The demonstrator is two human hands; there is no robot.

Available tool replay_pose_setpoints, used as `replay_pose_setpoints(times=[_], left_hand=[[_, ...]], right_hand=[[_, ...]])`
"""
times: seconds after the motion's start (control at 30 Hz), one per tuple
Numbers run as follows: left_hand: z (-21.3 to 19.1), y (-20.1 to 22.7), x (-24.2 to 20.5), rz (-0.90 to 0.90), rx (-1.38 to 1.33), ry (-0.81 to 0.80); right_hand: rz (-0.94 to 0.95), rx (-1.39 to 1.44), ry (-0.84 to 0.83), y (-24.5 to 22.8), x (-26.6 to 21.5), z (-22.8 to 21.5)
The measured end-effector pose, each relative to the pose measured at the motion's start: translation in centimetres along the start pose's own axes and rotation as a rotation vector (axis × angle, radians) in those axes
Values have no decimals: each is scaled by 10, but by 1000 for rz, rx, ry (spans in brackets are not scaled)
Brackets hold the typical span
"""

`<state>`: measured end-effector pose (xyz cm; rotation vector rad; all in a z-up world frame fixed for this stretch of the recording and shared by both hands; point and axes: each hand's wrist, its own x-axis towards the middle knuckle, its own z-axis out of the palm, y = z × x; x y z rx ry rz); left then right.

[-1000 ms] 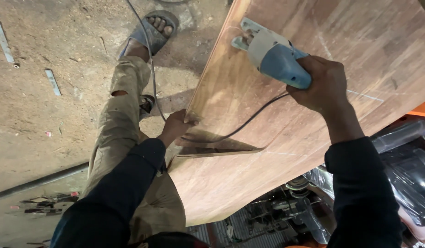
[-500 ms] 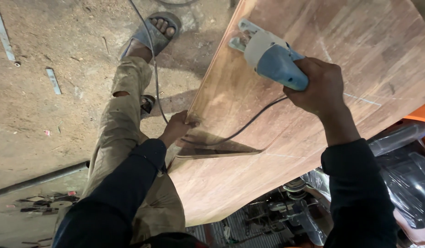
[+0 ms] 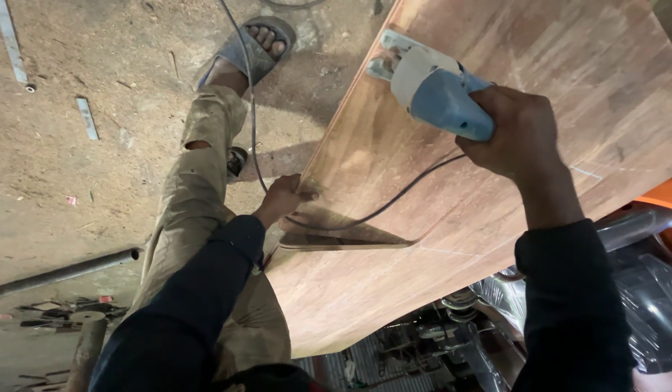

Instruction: Cutting a curved shape out of a plywood board using a jigsaw.

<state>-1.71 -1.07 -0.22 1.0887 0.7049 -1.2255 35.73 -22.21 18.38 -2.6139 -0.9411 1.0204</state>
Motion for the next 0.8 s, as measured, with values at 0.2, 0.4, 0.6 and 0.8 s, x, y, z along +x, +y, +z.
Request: replay_pose_setpoints(times=[0.2, 0.4, 0.6, 0.8], left_hand=[[2, -10, 4, 53, 69, 36], [7, -34, 16, 191, 104, 79], [7, -32, 15, 181, 151, 98], [8, -50, 29, 375, 216, 102]], right_hand=[[-108, -98, -62, 2, 15, -15], [-186, -203, -164, 4, 34, -30], [-241, -283, -259, -11, 55, -47], [-275, -339, -368, -13, 71, -54]])
